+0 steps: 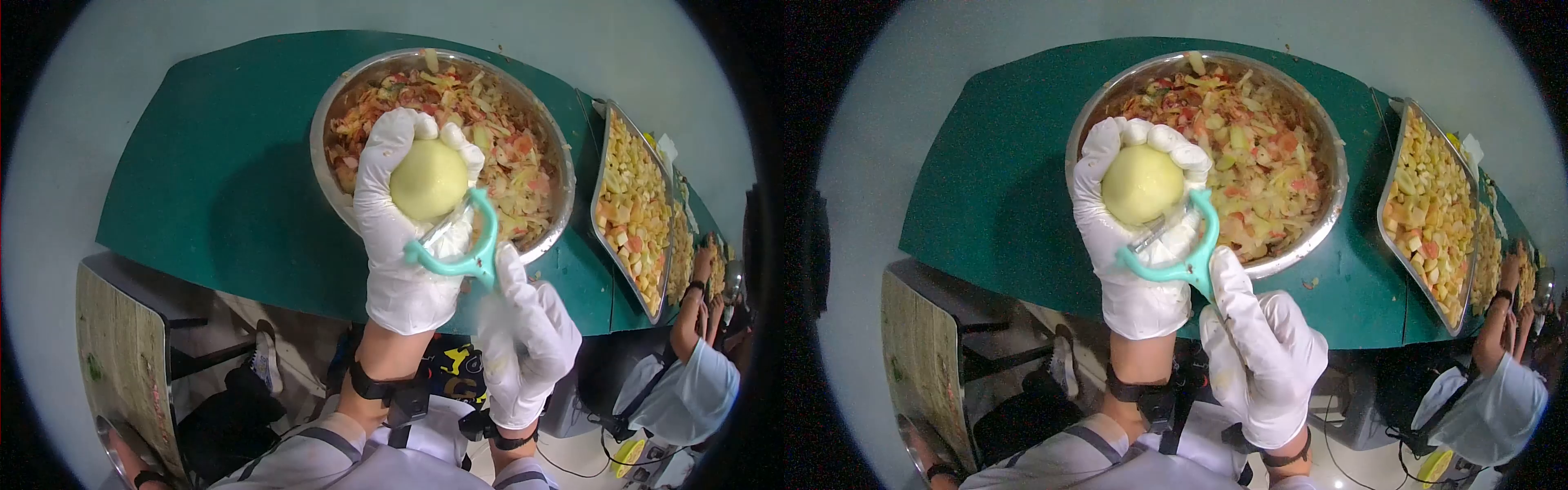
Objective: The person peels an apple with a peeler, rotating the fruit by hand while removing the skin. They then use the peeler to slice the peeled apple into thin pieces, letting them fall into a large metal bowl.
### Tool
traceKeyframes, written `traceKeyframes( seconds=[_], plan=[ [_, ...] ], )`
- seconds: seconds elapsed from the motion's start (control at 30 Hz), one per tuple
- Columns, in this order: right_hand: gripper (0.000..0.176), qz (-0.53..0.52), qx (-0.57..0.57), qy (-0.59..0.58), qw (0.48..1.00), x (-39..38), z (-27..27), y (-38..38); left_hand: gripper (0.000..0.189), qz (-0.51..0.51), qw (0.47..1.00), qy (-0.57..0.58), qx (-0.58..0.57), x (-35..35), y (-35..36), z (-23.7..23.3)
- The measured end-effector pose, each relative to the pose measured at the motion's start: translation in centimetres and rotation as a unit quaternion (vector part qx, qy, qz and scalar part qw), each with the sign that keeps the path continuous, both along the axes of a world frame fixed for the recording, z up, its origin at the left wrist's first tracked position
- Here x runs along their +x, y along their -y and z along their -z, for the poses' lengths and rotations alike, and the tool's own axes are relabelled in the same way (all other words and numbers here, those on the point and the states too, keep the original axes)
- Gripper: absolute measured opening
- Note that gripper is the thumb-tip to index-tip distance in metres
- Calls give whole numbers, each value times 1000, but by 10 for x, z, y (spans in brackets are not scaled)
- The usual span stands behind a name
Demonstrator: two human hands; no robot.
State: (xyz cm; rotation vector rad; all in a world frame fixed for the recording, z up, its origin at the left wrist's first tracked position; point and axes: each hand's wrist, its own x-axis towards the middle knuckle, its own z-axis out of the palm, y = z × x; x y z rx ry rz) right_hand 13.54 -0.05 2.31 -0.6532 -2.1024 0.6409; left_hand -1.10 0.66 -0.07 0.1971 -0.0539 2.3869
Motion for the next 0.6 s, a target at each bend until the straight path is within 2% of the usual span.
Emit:
traceKeyframes(
  seconds=[0.07,0.17,0.27,0.37,0.47,0.6],
  plan=[
    [47,-11,5,10,1000,4,0,0,13,19,999,13,22,-1,1,3],
    [47,14,44,-43,998,-14,-4,-4,15,-92,988,-59,-109,15,5,-6],
    [46,18,54,-78,995,-15,7,-4,15,-195,960,-66,-191,25,3,-16],
    [45,-4,55,-35,998,2,10,-4,19,-95,988,40,-113,8,0,-2],
    [46,24,37,17,999,5,-6,-4,26,-103,987,-9,-123,22,5,-5],
    [45,21,28,-49,998,-11,-1,-11,27,-26,992,-31,-119,14,7,-13]
  ],
)
